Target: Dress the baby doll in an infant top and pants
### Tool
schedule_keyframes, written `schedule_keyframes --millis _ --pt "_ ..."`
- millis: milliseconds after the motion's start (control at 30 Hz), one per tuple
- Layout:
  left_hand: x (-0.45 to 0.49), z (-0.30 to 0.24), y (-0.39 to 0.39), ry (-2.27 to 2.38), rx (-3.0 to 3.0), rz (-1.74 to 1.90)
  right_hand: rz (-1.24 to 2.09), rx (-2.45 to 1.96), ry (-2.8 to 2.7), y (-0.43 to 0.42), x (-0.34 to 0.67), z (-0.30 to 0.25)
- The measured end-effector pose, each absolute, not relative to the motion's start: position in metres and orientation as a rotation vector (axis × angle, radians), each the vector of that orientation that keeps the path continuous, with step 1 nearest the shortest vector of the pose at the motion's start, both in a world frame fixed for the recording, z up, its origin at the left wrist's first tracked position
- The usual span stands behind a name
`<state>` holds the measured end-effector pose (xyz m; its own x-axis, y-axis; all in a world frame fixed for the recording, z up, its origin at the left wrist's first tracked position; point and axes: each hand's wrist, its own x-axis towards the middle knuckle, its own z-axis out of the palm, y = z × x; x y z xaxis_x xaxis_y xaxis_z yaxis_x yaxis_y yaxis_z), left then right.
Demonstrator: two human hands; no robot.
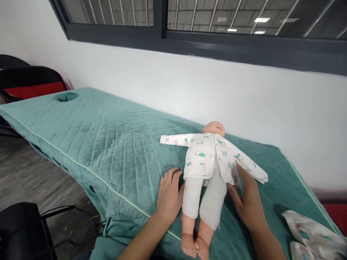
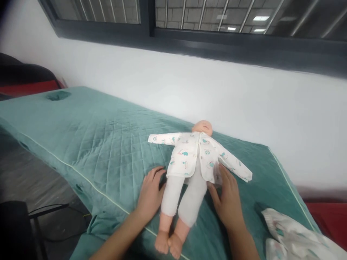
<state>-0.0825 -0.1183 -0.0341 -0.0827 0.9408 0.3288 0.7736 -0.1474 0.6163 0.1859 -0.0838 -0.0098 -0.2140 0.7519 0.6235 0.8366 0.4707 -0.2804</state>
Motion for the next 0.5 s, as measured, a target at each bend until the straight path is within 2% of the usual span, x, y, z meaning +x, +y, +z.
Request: schedule_keyframes --millis 100,233,333,500 --pt "-0.08 -0.029 -0.112 1.889 2.023 0.954 -0.199 -1.564 -1.836 -0.094 0.192 -0.02" --pt "-0.073 -0.022 -0.099 1.82 2.153 0.851 0.105 -1.881 -1.566 -0.088 0.184 -0.02" --pt "-0.07 -0.02 -0.092 1.773 2.192 0.841 0.233 -1.895 -1.48 -0.08 0.174 -0.013" --pt "-0.073 -0.025 -0.093 1.832 2.078 0.962 0.178 -1.867 -1.386 -0.093 0.165 -0.015"
